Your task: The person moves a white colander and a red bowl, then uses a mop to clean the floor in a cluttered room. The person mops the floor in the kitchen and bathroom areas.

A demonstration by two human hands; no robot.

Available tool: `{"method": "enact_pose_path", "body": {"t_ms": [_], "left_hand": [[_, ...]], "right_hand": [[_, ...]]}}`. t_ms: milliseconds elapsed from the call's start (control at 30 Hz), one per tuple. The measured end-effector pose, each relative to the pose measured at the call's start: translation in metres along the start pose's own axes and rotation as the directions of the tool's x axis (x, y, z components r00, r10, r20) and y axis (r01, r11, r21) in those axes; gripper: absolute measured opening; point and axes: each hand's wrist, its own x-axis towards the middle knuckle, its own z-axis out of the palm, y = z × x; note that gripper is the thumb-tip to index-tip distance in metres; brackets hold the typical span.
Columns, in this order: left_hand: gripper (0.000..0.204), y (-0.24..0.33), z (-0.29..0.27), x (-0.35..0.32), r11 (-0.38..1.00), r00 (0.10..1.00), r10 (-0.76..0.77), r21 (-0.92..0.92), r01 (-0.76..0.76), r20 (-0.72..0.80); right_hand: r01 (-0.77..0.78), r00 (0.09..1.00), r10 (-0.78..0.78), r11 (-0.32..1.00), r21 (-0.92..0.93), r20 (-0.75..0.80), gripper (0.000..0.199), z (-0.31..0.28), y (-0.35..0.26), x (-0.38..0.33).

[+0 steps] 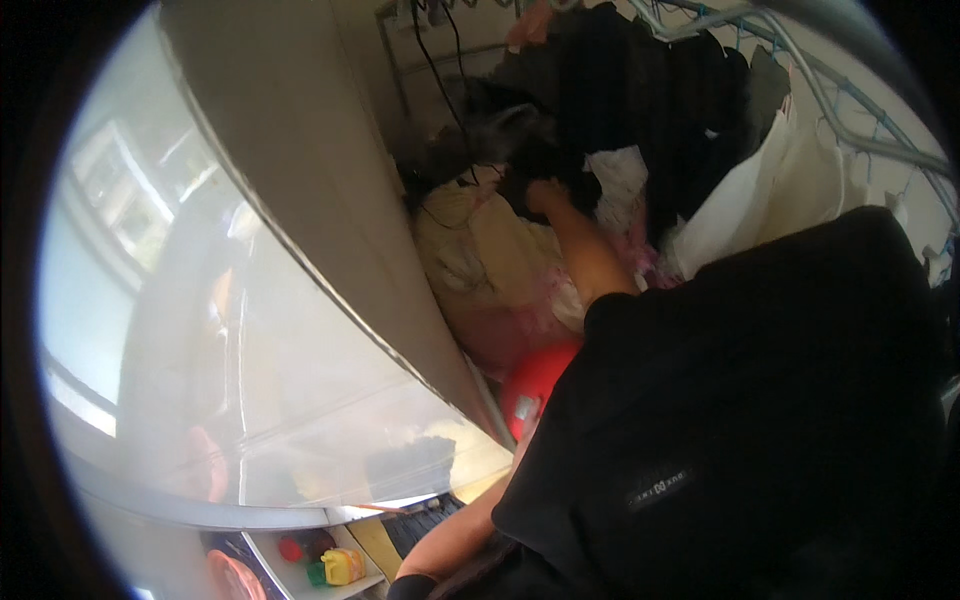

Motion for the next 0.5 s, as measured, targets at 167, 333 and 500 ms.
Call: {"method": "enact_pose_path", "body": {"t_ms": [167, 333, 500], "left_hand": [[0.041, -0.017, 0.017, 0.013, 0.997, 0.996, 0.063, 0.05, -0.06, -0.057], [0.037, -0.012, 0.013, 0.063, 0.994, 0.975, 0.108, 0.01, -0.108, -0.195], [0.04, 0.008, 0.007, 0.118, 0.994, 0.953, 0.113, 0.033, -0.109, -0.282]], "right_hand": [[0.23, 0.945, -0.147, 0.935, 0.27, -0.293, 0.021, -0.046, -0.022, -0.004], [0.398, 0.867, -0.177, 0.809, 0.433, -0.466, 0.025, -0.107, -0.027, -0.033], [0.335, 0.942, -0.245, 0.647, 0.685, -0.229, 0.032, -0.152, -0.025, -0.052]]}}
